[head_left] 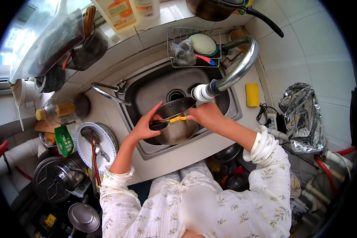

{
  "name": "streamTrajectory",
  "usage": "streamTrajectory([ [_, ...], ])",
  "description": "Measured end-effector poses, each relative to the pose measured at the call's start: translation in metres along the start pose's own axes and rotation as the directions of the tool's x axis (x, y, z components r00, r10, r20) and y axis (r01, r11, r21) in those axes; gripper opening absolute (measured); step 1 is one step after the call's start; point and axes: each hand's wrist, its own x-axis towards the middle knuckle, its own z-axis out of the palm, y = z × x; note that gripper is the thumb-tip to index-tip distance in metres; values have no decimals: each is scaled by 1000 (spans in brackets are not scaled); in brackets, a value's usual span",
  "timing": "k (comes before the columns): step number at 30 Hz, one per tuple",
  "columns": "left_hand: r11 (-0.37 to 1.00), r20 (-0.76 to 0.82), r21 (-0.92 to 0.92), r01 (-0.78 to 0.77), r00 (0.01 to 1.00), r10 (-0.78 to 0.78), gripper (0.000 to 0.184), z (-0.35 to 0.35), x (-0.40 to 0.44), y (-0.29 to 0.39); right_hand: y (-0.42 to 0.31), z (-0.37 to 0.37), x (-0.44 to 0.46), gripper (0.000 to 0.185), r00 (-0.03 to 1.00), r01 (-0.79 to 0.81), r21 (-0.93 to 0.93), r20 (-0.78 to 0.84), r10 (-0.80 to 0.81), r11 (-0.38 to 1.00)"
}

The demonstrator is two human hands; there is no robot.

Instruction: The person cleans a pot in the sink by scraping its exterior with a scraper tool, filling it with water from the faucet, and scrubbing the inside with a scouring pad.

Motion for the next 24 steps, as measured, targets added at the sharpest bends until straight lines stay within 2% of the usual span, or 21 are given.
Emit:
streamTrajectory([
  [2,999,-21,-33,12,1000,-13,92,-1,-2,-2,-1,0,-7,24,1000,-22,30,-10,22,999],
  [5,1000,-49,12,24,999,-23,82,-2,-7,-3,18,5,-19,23,983,-182,32,21,182,983],
  [8,993,-83,116,27,996,-17,68,-5,-10,-19,11,0,-21,18,986,-161,178,-3,165,971],
  [13,983,-203,152,107,976,-74,51,-1,-18,-19,-2,3,-23,13,999,4,353,-49,15,935],
  [14,984,-213,143,105,974,-73,51,0,-19,-20,-3,4,-23,13,998,40,376,-60,-19,926],
  [16,987,-232,126,95,971,-64,52,2,-18,-21,1,8,-22,14,999,13,292,-42,0,956],
  [20,989,-274,137,58,962,-19,64,3,-18,-28,-2,3,-13,15,999,-34,175,6,34,984],
  [24,993,-282,95,72,958,-43,74,8,-16,-21,-13,19,4,16,998,-37,176,-39,44,984],
])
